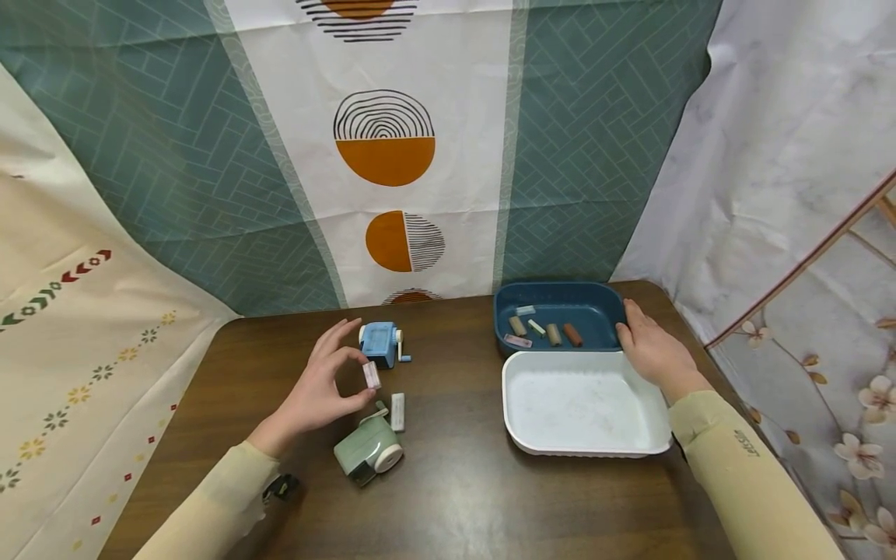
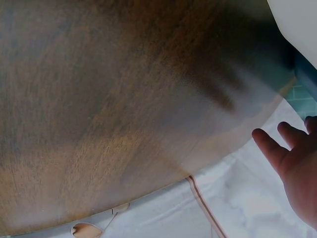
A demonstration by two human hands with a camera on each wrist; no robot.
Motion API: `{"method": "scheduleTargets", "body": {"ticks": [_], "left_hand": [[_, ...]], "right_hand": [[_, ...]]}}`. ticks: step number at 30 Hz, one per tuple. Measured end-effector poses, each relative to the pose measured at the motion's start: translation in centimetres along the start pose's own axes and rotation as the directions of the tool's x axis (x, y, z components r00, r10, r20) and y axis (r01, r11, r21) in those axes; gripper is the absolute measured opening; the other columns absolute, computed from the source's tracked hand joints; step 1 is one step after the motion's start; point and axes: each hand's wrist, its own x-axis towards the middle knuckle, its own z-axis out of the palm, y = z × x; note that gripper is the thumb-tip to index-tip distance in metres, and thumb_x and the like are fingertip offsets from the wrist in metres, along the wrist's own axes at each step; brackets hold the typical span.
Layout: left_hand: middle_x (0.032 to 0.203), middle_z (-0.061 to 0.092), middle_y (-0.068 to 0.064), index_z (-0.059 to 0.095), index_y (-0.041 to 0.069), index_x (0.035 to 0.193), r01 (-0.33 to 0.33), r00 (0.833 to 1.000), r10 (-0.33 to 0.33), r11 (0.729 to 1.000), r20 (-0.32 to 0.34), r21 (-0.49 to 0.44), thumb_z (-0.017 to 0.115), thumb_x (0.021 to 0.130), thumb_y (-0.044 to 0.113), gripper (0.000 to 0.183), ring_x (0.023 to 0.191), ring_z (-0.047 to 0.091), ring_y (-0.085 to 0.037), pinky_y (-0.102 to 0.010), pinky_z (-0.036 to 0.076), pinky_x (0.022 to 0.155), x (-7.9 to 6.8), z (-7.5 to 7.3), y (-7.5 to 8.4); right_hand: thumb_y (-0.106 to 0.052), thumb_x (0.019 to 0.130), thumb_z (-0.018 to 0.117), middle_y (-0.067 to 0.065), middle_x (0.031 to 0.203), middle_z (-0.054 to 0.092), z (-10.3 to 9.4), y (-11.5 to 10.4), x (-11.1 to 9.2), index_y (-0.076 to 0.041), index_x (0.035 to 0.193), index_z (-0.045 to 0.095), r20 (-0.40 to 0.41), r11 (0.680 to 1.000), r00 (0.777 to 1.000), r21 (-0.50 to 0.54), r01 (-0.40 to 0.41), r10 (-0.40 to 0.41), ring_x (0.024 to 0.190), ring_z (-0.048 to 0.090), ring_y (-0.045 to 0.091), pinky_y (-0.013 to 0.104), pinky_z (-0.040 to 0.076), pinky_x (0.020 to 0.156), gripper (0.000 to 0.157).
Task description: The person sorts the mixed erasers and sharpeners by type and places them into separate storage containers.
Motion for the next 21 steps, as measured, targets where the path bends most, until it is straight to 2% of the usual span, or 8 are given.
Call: {"method": "scheduleTargets", "body": {"ticks": [13, 21], "left_hand": [[0.173, 0.031, -0.002, 0.066, 0.02, 0.102, -0.07, 0.997, 0.071, 0.997, 0.013, -0.014, 0.094, 0.078, 0.03, 0.038, 0.161, 0.018, -0.035, -0.071, 0.019, 0.121, 2.2, 0.8, 1.7], [0.174, 0.029, 0.001, 0.068, 0.015, 0.101, -0.091, 0.995, 0.091, 0.996, 0.043, -0.014, 0.093, 0.079, 0.032, 0.037, 0.162, 0.016, -0.032, -0.069, 0.018, 0.122, 3.5, 1.3, 3.0]], "right_hand": [[-0.042, 0.118, 0.02, 0.035, 0.172, 0.0, -0.1, -0.2, -0.1, 0.006, 0.167, -0.008, -0.011, 1.0, 1.0, -0.003, 0.006, -0.006, 0.156, 0.011, 0.057, 0.071, 0.017, 0.122, 0.073], [-0.043, 0.118, 0.02, 0.034, 0.173, -0.002, -0.1, 0.0, 0.0, 0.005, 0.167, -0.009, -0.005, 1.0, 1.0, 0.001, 0.003, -0.003, 0.156, 0.01, 0.057, 0.071, 0.016, 0.122, 0.074]]}}
